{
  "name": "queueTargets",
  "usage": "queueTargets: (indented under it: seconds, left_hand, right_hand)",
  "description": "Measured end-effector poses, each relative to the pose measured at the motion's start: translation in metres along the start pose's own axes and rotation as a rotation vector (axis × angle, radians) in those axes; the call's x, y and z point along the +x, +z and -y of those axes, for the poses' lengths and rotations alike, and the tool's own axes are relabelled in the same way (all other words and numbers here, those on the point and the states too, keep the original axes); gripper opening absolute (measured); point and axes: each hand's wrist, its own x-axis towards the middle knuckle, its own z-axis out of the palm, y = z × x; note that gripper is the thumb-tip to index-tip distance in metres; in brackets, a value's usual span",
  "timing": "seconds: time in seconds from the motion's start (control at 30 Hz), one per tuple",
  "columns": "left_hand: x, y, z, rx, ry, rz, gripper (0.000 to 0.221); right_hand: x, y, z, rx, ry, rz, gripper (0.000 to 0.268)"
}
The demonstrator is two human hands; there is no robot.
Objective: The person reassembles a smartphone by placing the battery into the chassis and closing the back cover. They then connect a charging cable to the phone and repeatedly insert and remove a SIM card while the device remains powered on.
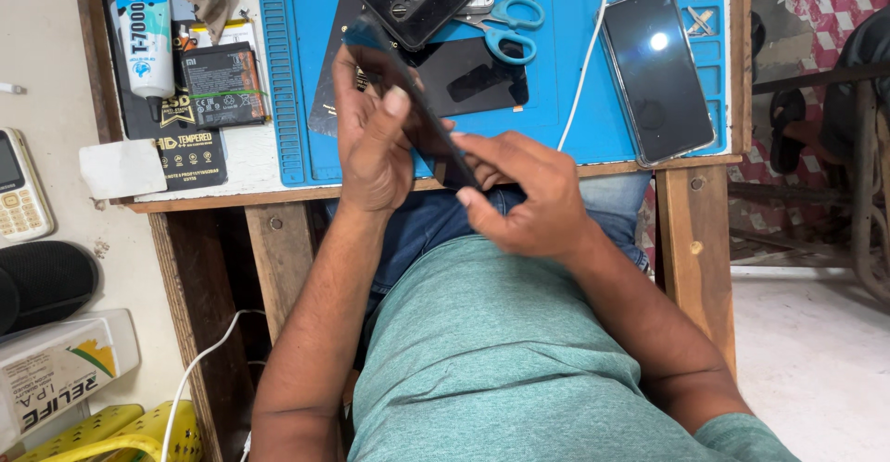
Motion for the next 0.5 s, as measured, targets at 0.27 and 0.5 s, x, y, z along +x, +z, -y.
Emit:
queueTargets:
  seconds: [0.27,0.5]
  left_hand:
    - [0.0,0.006,-0.008,-0.169,-0.03,0.004,0.077]
    - [-0.014,0.01,-0.009,0.287,0.128,0.237,0.094]
  right_hand:
    - [-0.007,0.001,-0.039,0.615,0.315,-0.088,0.039]
    - [0.005,-0.012,-0.044,0.661,0.463,0.044,0.052]
